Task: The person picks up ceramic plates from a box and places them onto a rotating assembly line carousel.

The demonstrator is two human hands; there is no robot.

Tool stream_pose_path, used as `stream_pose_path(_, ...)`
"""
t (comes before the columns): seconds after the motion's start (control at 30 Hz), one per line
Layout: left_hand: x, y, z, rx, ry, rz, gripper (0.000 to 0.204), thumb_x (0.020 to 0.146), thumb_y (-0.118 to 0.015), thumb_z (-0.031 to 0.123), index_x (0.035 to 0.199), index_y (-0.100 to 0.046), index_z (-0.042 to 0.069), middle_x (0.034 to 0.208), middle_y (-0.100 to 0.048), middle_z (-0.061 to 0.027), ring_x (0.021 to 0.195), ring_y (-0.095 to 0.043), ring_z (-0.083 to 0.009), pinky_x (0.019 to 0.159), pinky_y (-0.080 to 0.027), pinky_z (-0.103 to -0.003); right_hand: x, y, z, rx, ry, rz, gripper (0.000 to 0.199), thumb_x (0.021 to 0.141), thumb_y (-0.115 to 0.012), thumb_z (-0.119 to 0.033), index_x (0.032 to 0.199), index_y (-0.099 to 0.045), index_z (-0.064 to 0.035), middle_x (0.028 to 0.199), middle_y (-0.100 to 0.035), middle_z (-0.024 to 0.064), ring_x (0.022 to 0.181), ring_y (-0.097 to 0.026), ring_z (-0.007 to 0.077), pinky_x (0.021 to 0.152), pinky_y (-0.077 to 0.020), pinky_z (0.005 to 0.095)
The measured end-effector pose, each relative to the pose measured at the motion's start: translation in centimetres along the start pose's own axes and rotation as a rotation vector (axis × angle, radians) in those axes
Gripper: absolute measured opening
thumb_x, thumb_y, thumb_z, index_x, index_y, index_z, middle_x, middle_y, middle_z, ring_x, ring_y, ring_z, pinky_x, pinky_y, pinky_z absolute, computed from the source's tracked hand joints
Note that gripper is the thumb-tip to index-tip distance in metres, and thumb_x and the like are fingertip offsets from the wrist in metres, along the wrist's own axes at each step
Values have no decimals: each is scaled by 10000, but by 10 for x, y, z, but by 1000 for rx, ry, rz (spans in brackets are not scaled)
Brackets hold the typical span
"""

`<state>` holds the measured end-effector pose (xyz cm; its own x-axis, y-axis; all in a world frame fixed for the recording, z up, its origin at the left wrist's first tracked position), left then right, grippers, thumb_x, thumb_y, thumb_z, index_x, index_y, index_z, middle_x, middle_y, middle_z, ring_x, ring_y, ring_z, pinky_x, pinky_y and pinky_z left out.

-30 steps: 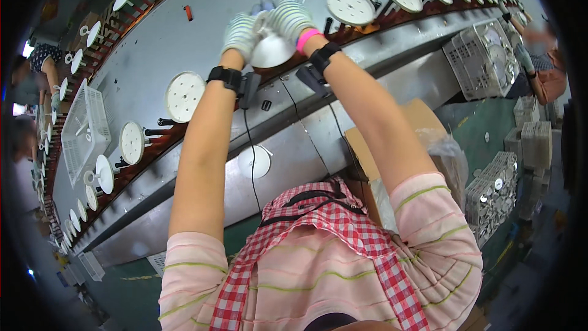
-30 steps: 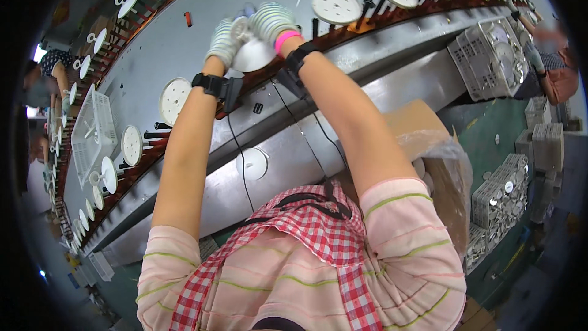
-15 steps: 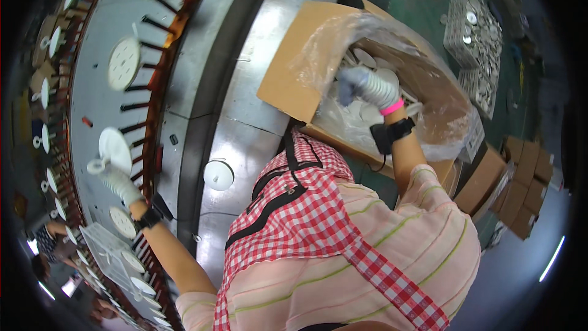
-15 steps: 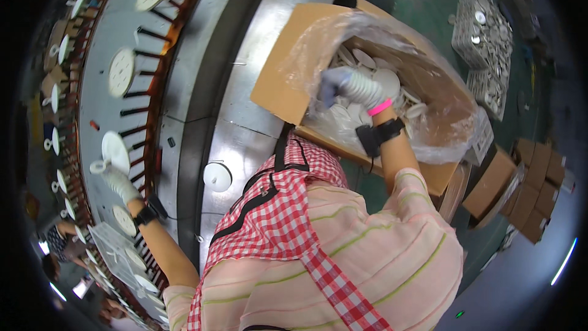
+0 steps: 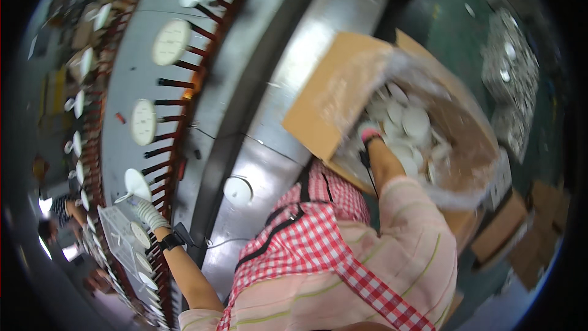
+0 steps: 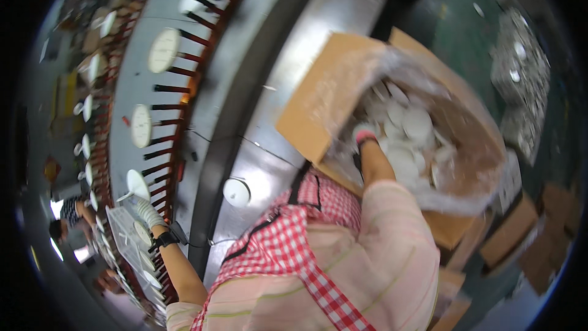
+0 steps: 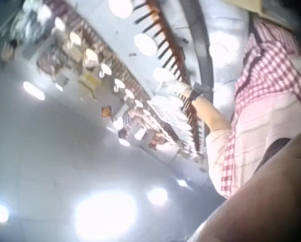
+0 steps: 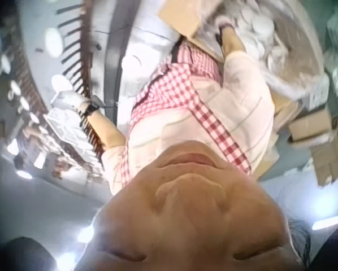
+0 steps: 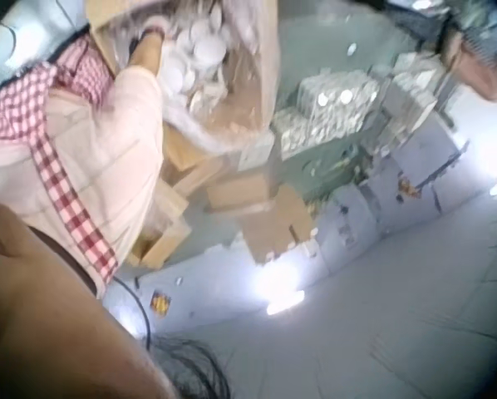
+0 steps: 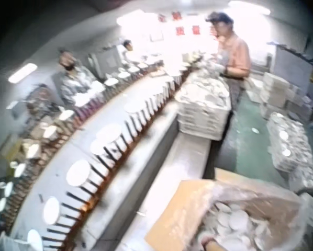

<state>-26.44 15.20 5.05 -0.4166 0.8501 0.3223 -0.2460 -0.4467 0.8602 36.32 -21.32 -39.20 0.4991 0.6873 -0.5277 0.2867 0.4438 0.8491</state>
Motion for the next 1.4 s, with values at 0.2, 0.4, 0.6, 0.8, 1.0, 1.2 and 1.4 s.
stream_pose_path(0.2, -29, 44, -66, 93, 94, 76, 578, 946, -316, 431, 1303, -403, -15, 1179, -542, -244, 991, -561, -386, 854, -444, -399, -43, 132, -13, 292, 46, 113, 226, 786, -539, -214, 940, -644, -87, 983, -630, 174, 893, -604, 315, 738, -468, 423)
stream_pose_path(0.4, -49, 16, -33, -25, 180, 169, 580, 939, -333, 435, 1294, -412, -17, 1288, -442, -251, 1178, -430, -385, 1001, -337, -406, -92, 272, 53, 1171, 139, 719, 218, 849, -512, -54, 1047, -571, 15, 1012, -607, 137, 918, -568, 238, 842, -441, 336)
stream_pose_path(0.6, -62, 6, -37, -45, 246, 275, 549, 937, -339, 442, 1274, -440, 20, 1273, -443, -244, 1161, -437, -384, 976, -360, -416, -87, 477, -62, 1428, 621, 931, 331, 880, -549, -78, 1183, -503, 46, 1115, -564, 122, 979, -558, 177, 849, -451, 298)
stream_pose_path(0.8, -76, 9, -53, -289, 297, 234, 527, 933, -385, 366, 1288, -405, -23, 1305, -413, -232, 1185, -422, -364, 999, -343, -397, 14, 628, -222, 713, 1011, 1080, 215, 823, -558, -144, 1027, -599, -89, 878, -634, 156, 811, -603, 336, 727, -468, 413)
stream_pose_path(1.0, -134, 40, 66, -390, 10, 515, 424, 893, -476, 201, 1249, -445, -28, 1307, -414, -217, 1199, -414, -314, 1003, -338, -384, 69, 635, -311, 504, 1087, 788, 226, 829, -547, -80, 1050, -591, -90, 914, -636, 185, 859, -606, 358, 746, -479, 420)
stream_pose_path(1.2, -135, -11, 248, -696, -528, -140, 355, 911, -426, 223, 1226, -496, 72, 1216, -511, -154, 1170, -453, -287, 997, -333, -362, 31, 603, -343, 394, 1105, 739, 291, 835, -502, -52, 1117, -556, -94, 988, -616, 195, 896, -590, 366, 797, -466, 409)
stream_pose_path(1.4, -48, -138, 360, -673, -319, -366, 430, 905, -379, 341, 1195, -521, 57, 1235, -510, -201, 1162, -457, -367, 988, -355, -393, 56, 561, -332, 567, 984, 528, 284, 848, -474, -156, 1091, -588, -64, 1031, -602, 209, 995, -567, 353, 870, -437, 386)
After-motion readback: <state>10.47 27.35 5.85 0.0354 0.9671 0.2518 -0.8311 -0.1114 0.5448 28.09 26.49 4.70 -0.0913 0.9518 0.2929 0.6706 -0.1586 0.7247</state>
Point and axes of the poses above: each hand's wrist, its own x-axis towards the middle knuckle, its own y-axis out of the back of the hand, z = x × y, the point moved 3 cm from there along x, towards the middle knuckle
